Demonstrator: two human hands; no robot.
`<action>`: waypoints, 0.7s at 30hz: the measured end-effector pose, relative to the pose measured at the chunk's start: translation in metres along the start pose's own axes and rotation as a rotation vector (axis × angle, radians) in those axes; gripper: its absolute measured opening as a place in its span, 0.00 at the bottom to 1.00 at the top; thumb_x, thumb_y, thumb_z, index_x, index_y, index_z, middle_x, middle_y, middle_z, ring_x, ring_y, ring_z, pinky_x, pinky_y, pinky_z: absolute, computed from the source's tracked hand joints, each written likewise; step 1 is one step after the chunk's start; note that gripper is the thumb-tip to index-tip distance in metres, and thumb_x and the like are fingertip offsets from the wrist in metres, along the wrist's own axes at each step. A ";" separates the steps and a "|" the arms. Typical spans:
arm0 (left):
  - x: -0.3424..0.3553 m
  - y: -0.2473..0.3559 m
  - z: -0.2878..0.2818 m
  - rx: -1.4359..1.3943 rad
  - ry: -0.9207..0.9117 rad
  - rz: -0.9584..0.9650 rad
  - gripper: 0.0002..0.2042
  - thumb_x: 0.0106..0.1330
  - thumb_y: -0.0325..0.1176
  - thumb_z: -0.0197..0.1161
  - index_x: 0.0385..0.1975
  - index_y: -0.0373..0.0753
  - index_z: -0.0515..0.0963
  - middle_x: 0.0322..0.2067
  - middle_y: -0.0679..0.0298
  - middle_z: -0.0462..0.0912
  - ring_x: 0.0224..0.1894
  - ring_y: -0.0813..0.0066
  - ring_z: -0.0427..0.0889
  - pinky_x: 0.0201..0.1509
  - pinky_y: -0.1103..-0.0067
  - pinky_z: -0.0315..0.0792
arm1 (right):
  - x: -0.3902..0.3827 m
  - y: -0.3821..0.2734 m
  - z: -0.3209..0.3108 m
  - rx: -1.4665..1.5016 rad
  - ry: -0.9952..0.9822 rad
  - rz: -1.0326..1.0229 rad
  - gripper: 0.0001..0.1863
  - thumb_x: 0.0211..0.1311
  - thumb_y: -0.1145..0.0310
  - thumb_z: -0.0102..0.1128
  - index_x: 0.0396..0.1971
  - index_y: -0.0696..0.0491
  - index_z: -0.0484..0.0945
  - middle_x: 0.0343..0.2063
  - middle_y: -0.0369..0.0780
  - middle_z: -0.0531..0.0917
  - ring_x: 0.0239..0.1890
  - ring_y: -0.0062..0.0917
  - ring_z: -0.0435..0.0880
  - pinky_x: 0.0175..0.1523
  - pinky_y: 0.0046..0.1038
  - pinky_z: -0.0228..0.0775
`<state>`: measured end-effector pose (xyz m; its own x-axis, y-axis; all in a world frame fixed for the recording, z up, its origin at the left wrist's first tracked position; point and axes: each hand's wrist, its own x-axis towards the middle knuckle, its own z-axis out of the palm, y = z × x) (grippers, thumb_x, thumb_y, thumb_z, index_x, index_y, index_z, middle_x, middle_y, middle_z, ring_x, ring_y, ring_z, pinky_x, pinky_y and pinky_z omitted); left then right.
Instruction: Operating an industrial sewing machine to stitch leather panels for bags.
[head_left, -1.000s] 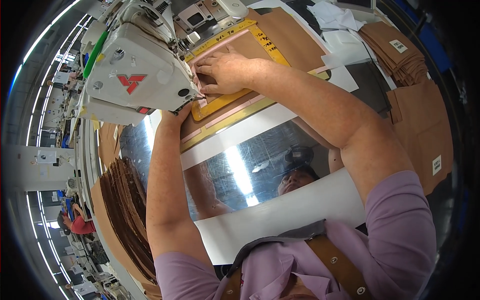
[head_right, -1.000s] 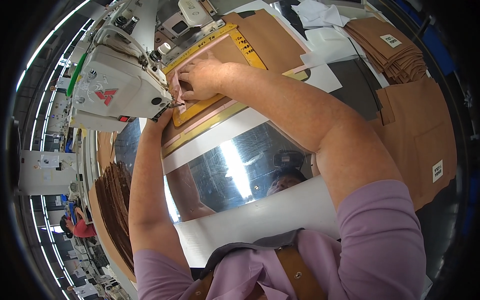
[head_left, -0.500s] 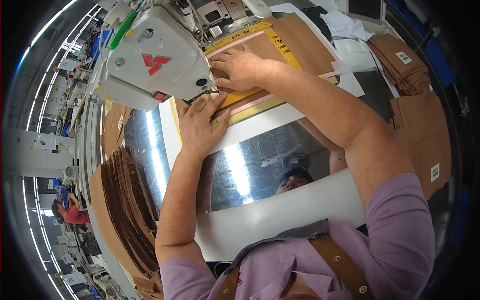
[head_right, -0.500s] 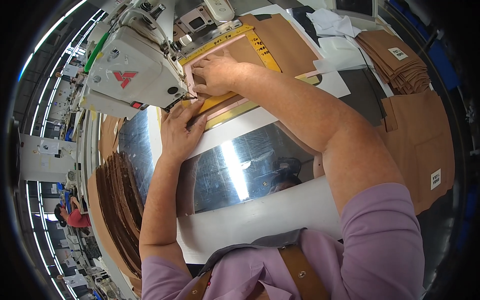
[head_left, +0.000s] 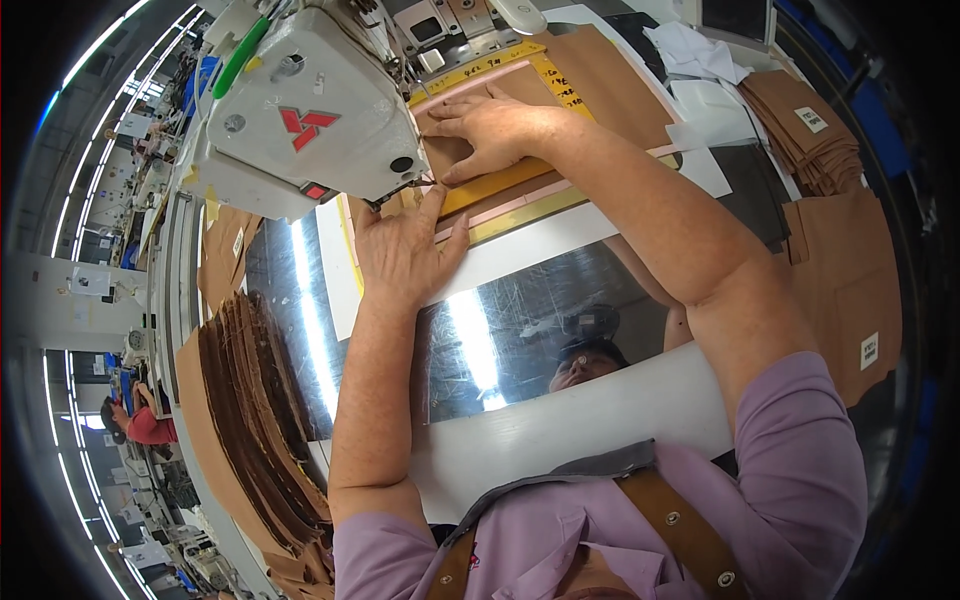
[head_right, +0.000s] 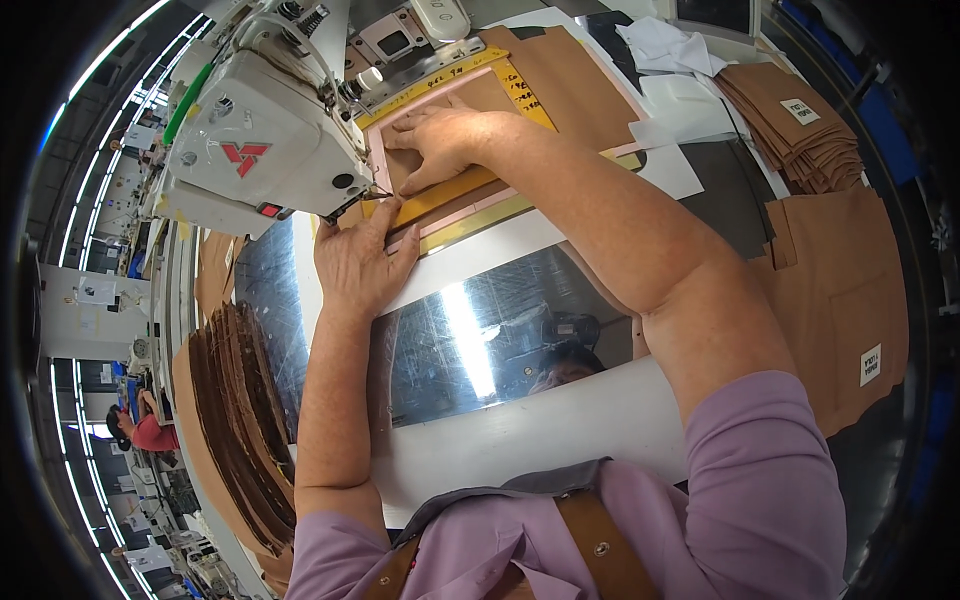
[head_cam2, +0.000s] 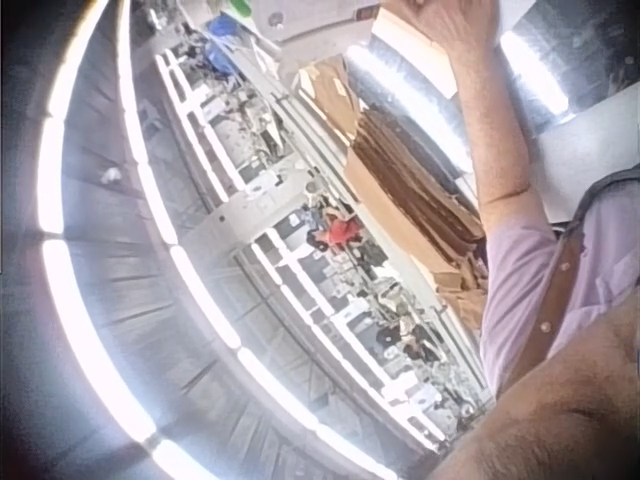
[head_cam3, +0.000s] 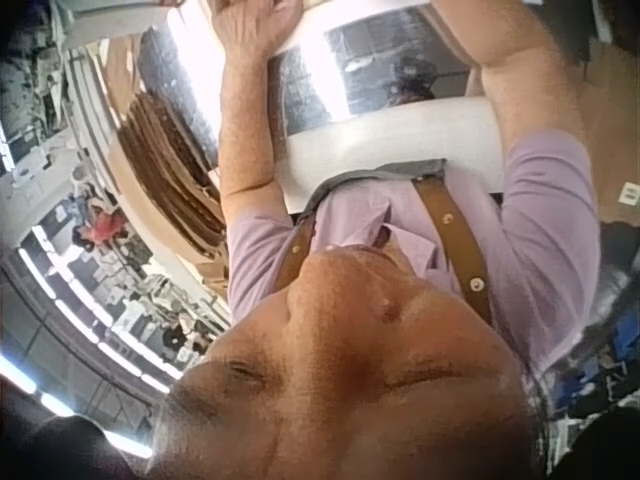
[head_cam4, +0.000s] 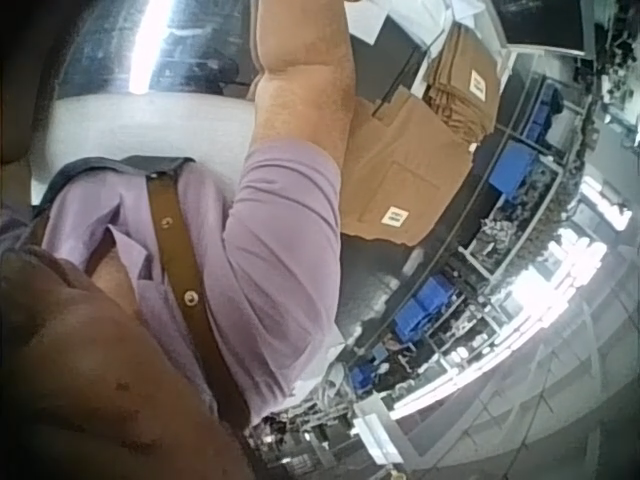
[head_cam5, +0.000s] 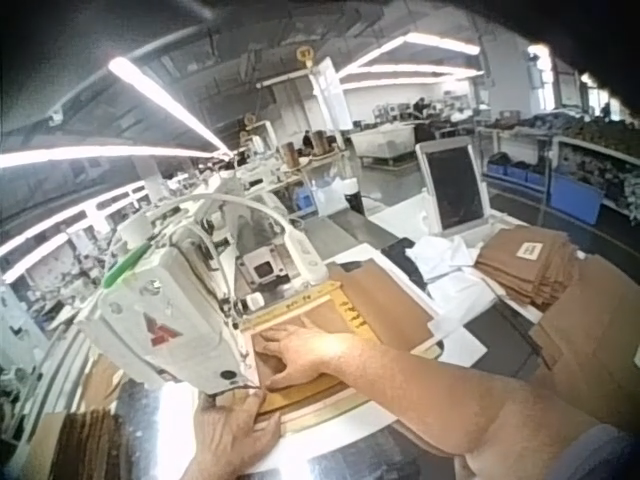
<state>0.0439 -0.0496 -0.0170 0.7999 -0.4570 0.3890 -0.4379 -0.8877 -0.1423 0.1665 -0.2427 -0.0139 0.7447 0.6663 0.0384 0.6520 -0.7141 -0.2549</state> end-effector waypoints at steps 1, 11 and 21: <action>-0.004 0.002 0.001 -0.026 -0.018 -0.054 0.20 0.66 0.50 0.59 0.52 0.47 0.83 0.19 0.58 0.83 0.24 0.62 0.83 0.53 0.68 0.69 | 0.000 -0.002 0.001 -0.017 0.001 0.016 0.47 0.58 0.35 0.61 0.73 0.46 0.64 0.75 0.43 0.60 0.78 0.36 0.54 0.81 0.44 0.41; -0.007 0.006 -0.001 -0.160 -0.067 -0.085 0.23 0.63 0.47 0.66 0.56 0.45 0.82 0.27 0.59 0.88 0.29 0.61 0.85 0.47 0.70 0.73 | -0.002 -0.013 0.003 -0.037 -0.027 0.056 0.45 0.62 0.35 0.57 0.75 0.42 0.61 0.77 0.39 0.57 0.80 0.34 0.50 0.80 0.57 0.31; -0.005 -0.002 0.005 -0.187 -0.023 -0.061 0.25 0.66 0.54 0.60 0.55 0.45 0.82 0.23 0.54 0.86 0.26 0.58 0.85 0.47 0.69 0.75 | 0.012 -0.004 0.008 0.060 0.022 0.041 0.33 0.65 0.45 0.61 0.68 0.42 0.73 0.69 0.39 0.71 0.74 0.34 0.62 0.77 0.57 0.43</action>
<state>0.0428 -0.0453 -0.0231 0.8356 -0.4054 0.3707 -0.4549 -0.8889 0.0532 0.1721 -0.2299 -0.0205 0.7742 0.6311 0.0482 0.6115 -0.7261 -0.3144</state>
